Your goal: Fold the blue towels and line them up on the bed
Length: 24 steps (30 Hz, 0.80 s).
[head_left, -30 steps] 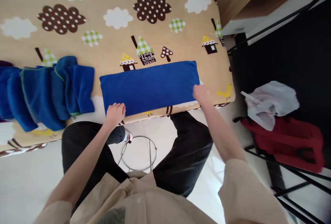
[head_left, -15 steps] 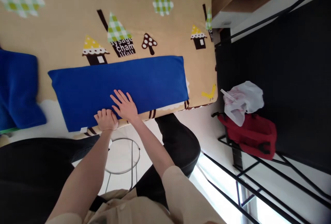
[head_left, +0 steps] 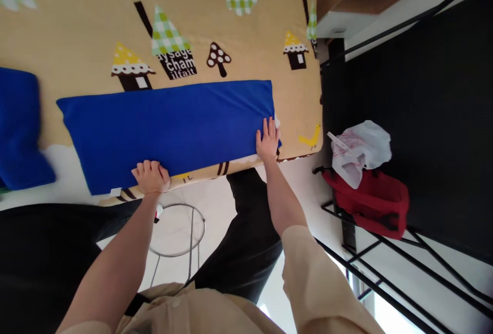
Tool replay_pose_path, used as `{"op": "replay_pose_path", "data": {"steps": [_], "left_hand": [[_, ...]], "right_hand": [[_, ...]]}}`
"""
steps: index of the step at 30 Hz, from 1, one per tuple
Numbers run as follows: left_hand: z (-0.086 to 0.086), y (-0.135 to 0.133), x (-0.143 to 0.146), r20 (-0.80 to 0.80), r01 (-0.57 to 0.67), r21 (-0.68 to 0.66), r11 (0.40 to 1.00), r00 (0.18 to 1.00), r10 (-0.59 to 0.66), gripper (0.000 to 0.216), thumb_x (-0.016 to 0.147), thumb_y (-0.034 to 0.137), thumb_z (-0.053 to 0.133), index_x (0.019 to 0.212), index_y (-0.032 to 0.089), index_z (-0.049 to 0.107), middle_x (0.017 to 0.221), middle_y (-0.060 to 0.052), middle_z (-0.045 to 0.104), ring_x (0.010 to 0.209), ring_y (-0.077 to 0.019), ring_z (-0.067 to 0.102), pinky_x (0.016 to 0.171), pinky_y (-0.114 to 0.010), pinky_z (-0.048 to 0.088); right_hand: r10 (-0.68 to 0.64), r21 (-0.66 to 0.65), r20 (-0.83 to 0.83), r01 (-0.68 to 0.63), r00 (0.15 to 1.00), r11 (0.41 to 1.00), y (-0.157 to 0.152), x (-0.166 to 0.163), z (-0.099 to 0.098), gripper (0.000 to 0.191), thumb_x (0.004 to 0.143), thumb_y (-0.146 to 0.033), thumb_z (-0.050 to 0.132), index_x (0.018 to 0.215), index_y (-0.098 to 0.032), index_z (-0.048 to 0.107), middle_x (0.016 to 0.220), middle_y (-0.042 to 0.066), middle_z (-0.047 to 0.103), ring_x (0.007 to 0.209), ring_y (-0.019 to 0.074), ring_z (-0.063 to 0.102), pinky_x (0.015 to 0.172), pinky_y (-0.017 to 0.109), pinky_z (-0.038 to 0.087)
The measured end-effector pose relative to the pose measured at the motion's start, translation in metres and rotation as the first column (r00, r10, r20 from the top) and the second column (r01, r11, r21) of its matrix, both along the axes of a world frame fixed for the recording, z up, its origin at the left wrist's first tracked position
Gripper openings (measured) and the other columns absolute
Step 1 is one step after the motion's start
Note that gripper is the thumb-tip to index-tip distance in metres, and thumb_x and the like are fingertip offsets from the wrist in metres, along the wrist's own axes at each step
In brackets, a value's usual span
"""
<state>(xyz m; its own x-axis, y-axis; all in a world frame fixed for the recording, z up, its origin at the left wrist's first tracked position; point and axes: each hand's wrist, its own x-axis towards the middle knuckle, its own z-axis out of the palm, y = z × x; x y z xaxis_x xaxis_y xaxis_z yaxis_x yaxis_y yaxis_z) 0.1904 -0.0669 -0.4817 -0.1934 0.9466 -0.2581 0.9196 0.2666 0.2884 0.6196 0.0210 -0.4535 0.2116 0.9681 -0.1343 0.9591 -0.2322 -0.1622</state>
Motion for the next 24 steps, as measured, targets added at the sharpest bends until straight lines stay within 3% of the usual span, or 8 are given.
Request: {"op": "replay_pose_path", "data": {"steps": [8, 12, 15, 17, 19, 22, 24], "left_hand": [[0.010, -0.005, 0.006, -0.112, -0.002, -0.020, 1.000, 0.994, -0.001, 0.022, 0.089, 0.026, 0.050, 0.095, 0.016, 0.069, 0.106, -0.021, 0.064, 0.112, -0.0406, 0.057, 0.100, -0.057, 0.038], [0.024, -0.007, 0.008, -0.157, -0.030, -0.011, 0.999, 0.987, 0.028, 0.020, 0.094, 0.024, 0.048, 0.093, 0.017, 0.067, 0.106, -0.019, 0.065, 0.112, -0.0375, 0.058, 0.100, -0.053, 0.040], [0.037, -0.004, 0.028, -0.140, -0.111, 0.012, 0.994, 0.984, 0.112, 0.024, 0.098, 0.024, 0.044, 0.095, 0.018, 0.067, 0.107, -0.019, 0.067, 0.113, -0.0365, 0.058, 0.102, -0.055, 0.043], [0.043, -0.001, 0.062, -0.046, -0.103, 0.032, 0.994, 0.994, 0.104, 0.026, 0.100, 0.026, 0.044, 0.099, 0.019, 0.069, 0.110, -0.019, 0.068, 0.114, -0.0363, 0.060, 0.103, -0.059, 0.045], [0.050, 0.004, 0.113, 0.126, 0.125, 0.056, 0.991, 0.983, -0.131, 0.030, 0.099, 0.027, 0.048, 0.117, 0.021, 0.072, 0.128, -0.019, 0.069, 0.126, -0.0350, 0.059, 0.110, -0.059, 0.046], [0.066, 0.017, 0.206, 0.206, 0.431, 0.161, 0.888, 0.865, -0.458, 0.048, 0.104, 0.030, 0.046, 0.149, 0.023, 0.062, 0.166, -0.013, 0.047, 0.158, -0.0305, 0.038, 0.127, -0.053, 0.038], [0.079, 0.031, 0.259, 0.167, 0.501, 0.213, 0.839, 0.828, -0.536, 0.054, 0.108, 0.030, 0.038, 0.160, 0.028, 0.053, 0.176, -0.003, 0.034, 0.167, -0.0255, 0.020, 0.132, -0.051, 0.032]], "right_hand": [[-0.008, 0.113, -0.038, 0.012, 0.999, 0.993, -0.007, 0.013, -0.021, 0.068, 0.102, -0.031, 0.034, 0.168, -0.015, 0.038, 0.175, 0.015, 0.034, 0.165, 0.0272, 0.028, 0.134, 0.059, 0.020], [-0.021, 0.144, -0.083, 0.033, 0.996, 0.989, -0.007, 0.011, -0.026, 0.071, 0.096, -0.025, 0.039, 0.166, -0.012, 0.041, 0.172, 0.019, 0.038, 0.163, 0.0305, 0.032, 0.131, 0.063, 0.023], [-0.063, 0.122, -0.050, 0.068, 0.997, 0.990, -0.005, 0.007, -0.026, 0.073, 0.093, -0.019, 0.037, 0.165, -0.007, 0.044, 0.170, 0.023, 0.040, 0.164, 0.0295, 0.031, 0.132, 0.059, 0.020], [-0.088, 0.110, -0.026, 0.090, 0.996, 0.990, -0.003, 0.006, -0.027, 0.073, 0.092, -0.018, 0.037, 0.164, -0.005, 0.045, 0.170, 0.022, 0.040, 0.165, 0.0270, 0.029, 0.133, 0.055, 0.018], [-0.090, 0.104, -0.014, 0.091, 0.996, 0.990, -0.003, 0.006, -0.031, 0.073, 0.093, -0.018, 0.038, 0.165, -0.005, 0.044, 0.171, 0.021, 0.039, 0.166, 0.0251, 0.027, 0.134, 0.054, 0.017], [-0.093, 0.108, -0.018, 0.094, 0.996, 0.990, -0.003, 0.009, -0.035, 0.071, 0.095, -0.018, 0.041, 0.165, -0.007, 0.044, 0.170, 0.021, 0.040, 0.166, 0.0234, 0.027, 0.134, 0.054, 0.017], [-0.104, 0.100, -0.044, 0.108, 0.994, 0.989, -0.003, 0.013, -0.036, 0.068, 0.098, -0.021, 0.042, 0.164, -0.008, 0.047, 0.169, 0.021, 0.042, 0.165, 0.0229, 0.029, 0.134, 0.054, 0.019]]}}
